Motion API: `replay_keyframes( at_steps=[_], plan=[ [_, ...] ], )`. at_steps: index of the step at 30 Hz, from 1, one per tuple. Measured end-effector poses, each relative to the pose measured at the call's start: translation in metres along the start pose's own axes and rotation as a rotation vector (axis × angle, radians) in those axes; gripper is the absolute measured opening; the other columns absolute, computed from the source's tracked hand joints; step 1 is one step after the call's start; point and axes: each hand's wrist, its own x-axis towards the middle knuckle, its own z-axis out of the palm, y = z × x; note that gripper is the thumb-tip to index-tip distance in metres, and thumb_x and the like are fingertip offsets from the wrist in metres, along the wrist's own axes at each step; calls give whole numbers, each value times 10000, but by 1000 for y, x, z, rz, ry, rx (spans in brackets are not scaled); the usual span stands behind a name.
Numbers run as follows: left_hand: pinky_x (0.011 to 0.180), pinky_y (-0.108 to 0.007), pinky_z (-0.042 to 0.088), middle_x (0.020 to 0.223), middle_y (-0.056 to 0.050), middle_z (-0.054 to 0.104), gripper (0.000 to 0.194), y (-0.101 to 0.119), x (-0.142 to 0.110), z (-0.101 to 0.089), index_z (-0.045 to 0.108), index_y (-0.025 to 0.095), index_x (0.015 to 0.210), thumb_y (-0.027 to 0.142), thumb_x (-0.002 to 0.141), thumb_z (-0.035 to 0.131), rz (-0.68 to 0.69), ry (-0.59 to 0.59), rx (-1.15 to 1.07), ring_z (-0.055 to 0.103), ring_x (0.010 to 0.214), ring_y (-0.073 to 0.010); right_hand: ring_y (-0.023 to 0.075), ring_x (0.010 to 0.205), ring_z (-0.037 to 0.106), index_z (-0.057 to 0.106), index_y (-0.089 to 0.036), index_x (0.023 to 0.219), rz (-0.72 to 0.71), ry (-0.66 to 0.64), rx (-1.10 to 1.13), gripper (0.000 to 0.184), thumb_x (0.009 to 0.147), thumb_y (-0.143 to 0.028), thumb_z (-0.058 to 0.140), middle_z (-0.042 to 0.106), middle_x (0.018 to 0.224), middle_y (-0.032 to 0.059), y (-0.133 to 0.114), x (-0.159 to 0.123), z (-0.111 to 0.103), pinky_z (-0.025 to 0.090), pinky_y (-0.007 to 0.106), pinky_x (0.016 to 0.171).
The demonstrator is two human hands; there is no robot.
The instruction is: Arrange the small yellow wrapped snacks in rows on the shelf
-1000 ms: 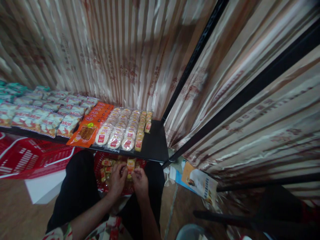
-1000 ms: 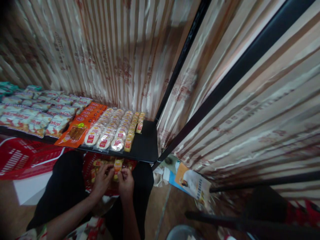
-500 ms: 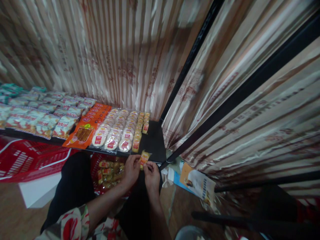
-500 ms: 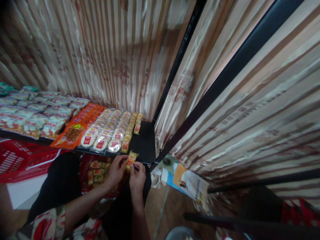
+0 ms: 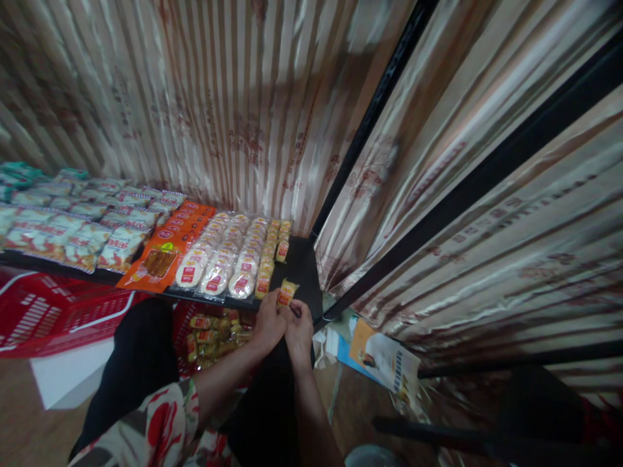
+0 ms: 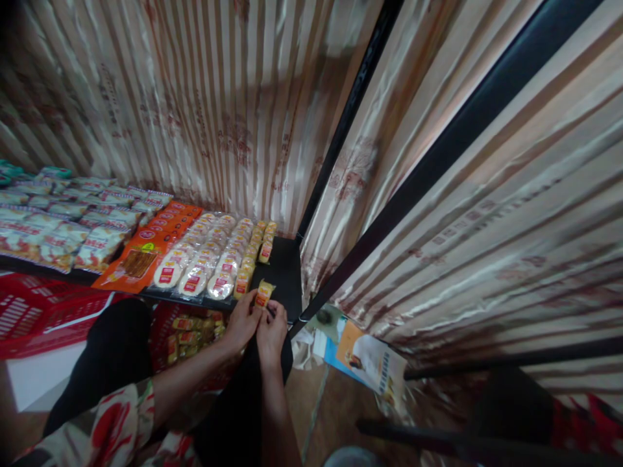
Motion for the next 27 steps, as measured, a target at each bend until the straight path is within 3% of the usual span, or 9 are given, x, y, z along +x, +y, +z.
replay_keyframes(
  at_steps=[8,11,14,22,27],
  plan=[
    [1095,-411,367,1338,-180,538,445,3,10,12,515,105,1265,189,834,447,-9,-12,-38,473,1291,-237,253,940,620,638,-177,962,-59,-33,-211,317,738,-355,502,687,994,116,-4,20,3,507,375,783],
    [1117,-422,341,1355,-189,532,435,3,15,16,533,91,1251,198,837,453,5,5,-28,470,1300,-250,219,810,638,650,-187,968,-29,-23,-244,309,734,-344,523,707,952,84,-6,26,4,492,350,761],
    [1143,-423,306,1368,-181,528,418,3,20,18,564,97,1226,211,839,454,-6,-12,-4,447,1324,-261,179,699,640,653,-193,966,22,-13,-169,300,736,-354,547,711,933,66,0,32,6,498,306,689],
    [1140,-420,310,1354,-178,539,411,2,32,26,571,100,1205,199,831,433,-8,15,-17,454,1319,-257,164,730,661,648,-181,956,40,-12,27,294,701,-318,593,698,943,75,17,46,17,526,286,702],
    [1104,-478,355,1236,-167,625,309,5,41,27,643,152,1047,190,793,470,21,34,-74,494,1283,-282,159,752,661,656,-187,951,34,-20,67,272,710,-292,584,694,934,65,13,55,21,531,274,701]
  ],
)
